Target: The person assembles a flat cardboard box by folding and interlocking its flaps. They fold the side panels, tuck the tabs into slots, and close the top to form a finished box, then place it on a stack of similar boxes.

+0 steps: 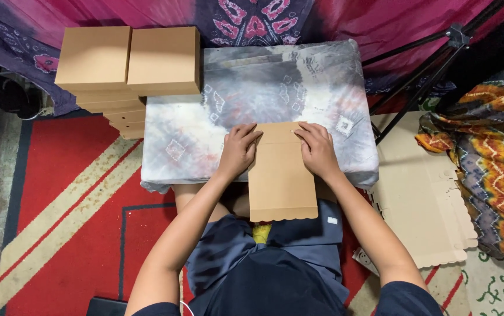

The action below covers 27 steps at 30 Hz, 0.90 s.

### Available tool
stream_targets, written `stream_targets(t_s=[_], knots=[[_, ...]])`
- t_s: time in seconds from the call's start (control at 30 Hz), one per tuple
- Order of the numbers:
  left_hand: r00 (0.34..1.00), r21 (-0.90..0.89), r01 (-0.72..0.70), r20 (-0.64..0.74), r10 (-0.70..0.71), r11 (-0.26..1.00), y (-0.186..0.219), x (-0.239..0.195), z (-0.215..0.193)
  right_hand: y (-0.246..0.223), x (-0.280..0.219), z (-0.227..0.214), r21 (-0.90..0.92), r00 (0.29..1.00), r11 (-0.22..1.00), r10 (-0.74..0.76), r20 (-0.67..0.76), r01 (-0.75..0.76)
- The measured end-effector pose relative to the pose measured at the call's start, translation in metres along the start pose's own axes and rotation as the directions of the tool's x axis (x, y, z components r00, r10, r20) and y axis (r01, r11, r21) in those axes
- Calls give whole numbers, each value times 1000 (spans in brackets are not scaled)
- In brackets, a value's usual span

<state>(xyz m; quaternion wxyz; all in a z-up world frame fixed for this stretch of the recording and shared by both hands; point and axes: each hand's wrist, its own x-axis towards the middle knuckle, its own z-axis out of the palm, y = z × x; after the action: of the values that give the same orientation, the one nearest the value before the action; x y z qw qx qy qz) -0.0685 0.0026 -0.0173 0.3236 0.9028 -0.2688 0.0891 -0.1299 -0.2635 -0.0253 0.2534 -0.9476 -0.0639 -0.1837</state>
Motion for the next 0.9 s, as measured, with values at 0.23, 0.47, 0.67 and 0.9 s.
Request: stream_targets(t_s=[0.23, 0.47, 0.67, 0.9], knots=[[995, 111, -102, -10, 104, 989, 4, -2, 0, -7, 0, -4, -51, 997, 997, -49, 53, 51], [999, 273, -29, 28, 23, 962, 24, 11, 34, -33, 15, 3, -88, 983, 996, 47, 179, -31], [992, 252, -14, 124, -18, 968, 48, 2, 11, -72, 21, -14, -190, 914, 981, 120, 388, -48], [998, 254, -14, 67, -3, 967, 45, 1, 14, -81, 19, -20, -135, 923, 989, 100, 371, -53]])
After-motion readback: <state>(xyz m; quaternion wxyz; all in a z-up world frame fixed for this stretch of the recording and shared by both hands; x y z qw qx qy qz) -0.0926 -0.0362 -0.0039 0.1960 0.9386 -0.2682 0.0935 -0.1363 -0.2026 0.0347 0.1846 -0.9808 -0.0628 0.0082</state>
